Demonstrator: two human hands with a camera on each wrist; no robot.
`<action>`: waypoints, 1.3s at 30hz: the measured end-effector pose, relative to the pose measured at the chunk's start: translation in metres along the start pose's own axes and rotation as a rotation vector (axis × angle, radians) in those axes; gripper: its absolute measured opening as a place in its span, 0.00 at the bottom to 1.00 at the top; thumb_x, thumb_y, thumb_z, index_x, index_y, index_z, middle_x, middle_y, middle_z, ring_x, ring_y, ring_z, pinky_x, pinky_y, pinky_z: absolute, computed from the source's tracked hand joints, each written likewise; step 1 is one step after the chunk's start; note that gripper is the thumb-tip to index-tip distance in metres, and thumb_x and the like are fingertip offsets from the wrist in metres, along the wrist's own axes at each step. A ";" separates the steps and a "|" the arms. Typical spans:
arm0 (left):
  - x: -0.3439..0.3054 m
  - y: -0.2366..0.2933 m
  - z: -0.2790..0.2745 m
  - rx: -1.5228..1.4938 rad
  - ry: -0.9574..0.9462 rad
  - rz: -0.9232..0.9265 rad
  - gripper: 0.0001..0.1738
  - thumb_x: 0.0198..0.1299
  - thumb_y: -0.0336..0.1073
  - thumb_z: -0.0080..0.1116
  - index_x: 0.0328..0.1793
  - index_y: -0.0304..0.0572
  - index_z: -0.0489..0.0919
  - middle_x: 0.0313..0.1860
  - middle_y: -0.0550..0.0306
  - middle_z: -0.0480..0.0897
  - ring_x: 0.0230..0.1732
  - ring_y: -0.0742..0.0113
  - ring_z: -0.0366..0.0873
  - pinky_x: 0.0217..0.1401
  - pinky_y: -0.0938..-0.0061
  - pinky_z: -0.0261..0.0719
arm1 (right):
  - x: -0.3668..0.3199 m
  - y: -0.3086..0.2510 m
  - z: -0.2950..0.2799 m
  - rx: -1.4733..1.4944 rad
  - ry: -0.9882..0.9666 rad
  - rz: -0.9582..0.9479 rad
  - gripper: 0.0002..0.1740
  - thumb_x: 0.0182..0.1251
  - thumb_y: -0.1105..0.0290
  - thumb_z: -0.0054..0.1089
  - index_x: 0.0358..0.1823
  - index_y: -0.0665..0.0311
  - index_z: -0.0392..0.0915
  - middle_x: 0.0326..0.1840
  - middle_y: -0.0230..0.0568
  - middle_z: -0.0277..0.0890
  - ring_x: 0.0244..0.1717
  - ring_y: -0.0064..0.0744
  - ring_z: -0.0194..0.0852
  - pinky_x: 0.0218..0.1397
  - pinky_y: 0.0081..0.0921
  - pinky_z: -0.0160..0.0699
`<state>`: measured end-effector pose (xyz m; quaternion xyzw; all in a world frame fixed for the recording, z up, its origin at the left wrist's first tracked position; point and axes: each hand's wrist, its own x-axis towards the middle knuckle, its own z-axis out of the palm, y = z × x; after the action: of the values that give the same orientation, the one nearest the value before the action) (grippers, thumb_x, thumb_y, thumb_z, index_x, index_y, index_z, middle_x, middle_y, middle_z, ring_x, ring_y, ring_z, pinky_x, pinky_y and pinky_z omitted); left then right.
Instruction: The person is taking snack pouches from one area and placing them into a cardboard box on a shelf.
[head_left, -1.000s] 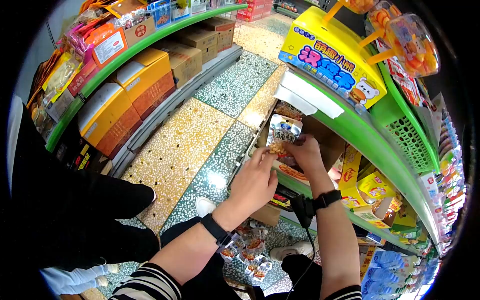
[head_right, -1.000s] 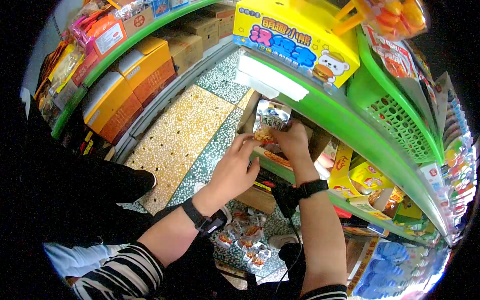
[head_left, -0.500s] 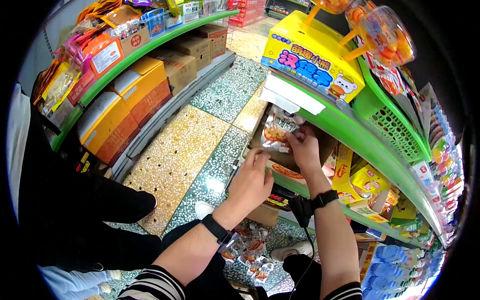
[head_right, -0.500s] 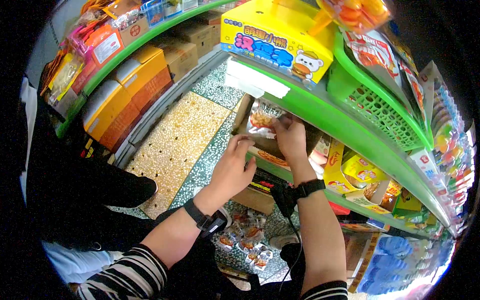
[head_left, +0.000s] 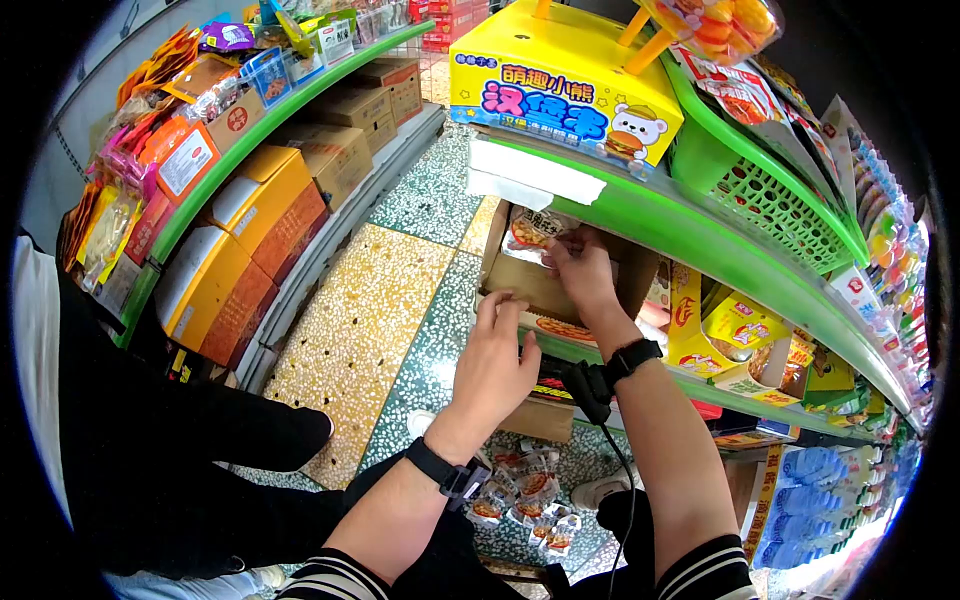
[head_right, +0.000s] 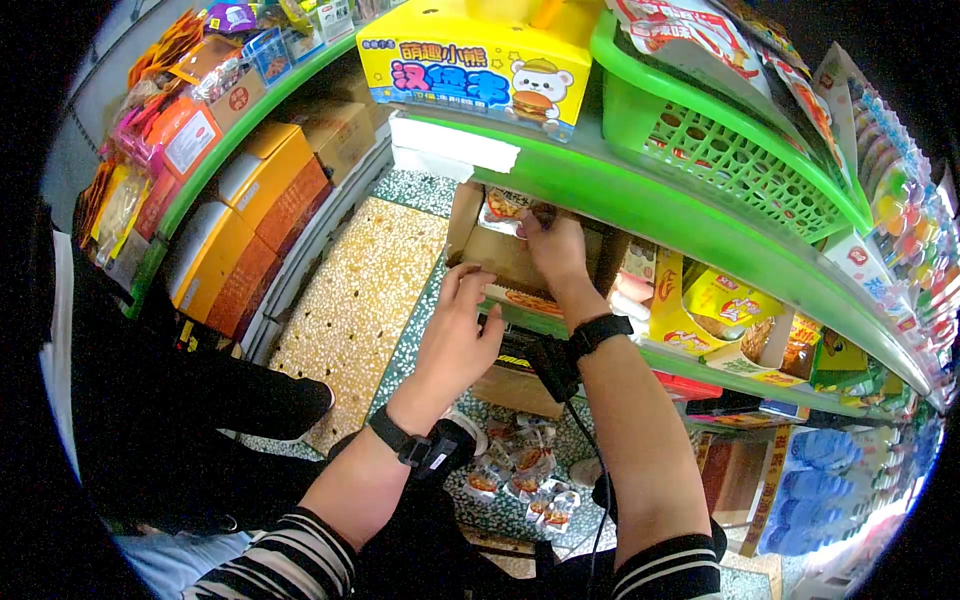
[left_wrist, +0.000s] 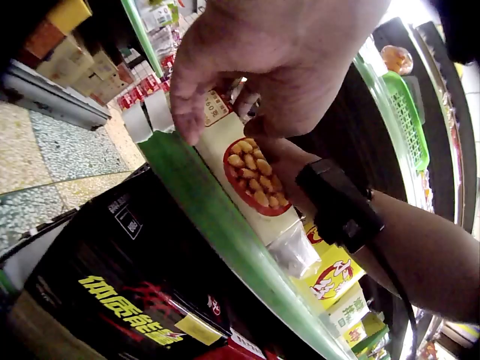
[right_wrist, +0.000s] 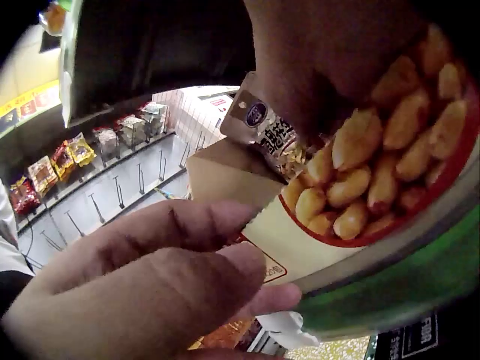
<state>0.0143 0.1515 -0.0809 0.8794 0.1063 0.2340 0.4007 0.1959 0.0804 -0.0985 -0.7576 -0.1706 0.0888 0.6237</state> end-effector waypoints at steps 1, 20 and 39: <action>0.000 0.000 0.000 0.000 -0.002 0.001 0.20 0.57 0.29 0.54 0.57 0.34 0.70 0.60 0.41 0.68 0.50 0.38 0.75 0.51 0.55 0.77 | -0.001 -0.001 0.000 -0.009 -0.007 0.046 0.17 0.65 0.70 0.62 0.50 0.73 0.68 0.38 0.42 0.76 0.33 0.27 0.79 0.29 0.22 0.76; -0.005 -0.008 -0.003 0.009 0.214 0.264 0.14 0.55 0.21 0.53 0.50 0.37 0.75 0.47 0.47 0.77 0.41 0.59 0.79 0.32 0.75 0.78 | -0.164 -0.078 -0.057 -0.024 0.070 -0.192 0.08 0.64 0.75 0.60 0.40 0.69 0.72 0.29 0.36 0.73 0.29 0.19 0.71 0.31 0.17 0.69; -0.088 -0.009 0.065 0.348 -1.235 0.152 0.23 0.65 0.46 0.55 0.58 0.36 0.73 0.49 0.37 0.80 0.52 0.43 0.78 0.54 0.60 0.77 | -0.402 0.287 -0.151 -0.714 -0.544 0.623 0.22 0.63 0.56 0.55 0.40 0.72 0.78 0.44 0.62 0.78 0.49 0.61 0.76 0.53 0.48 0.74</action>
<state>-0.0296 0.0819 -0.1528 0.9094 -0.1700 -0.3079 0.2220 -0.0820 -0.2532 -0.3789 -0.8867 -0.1125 0.3986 0.2054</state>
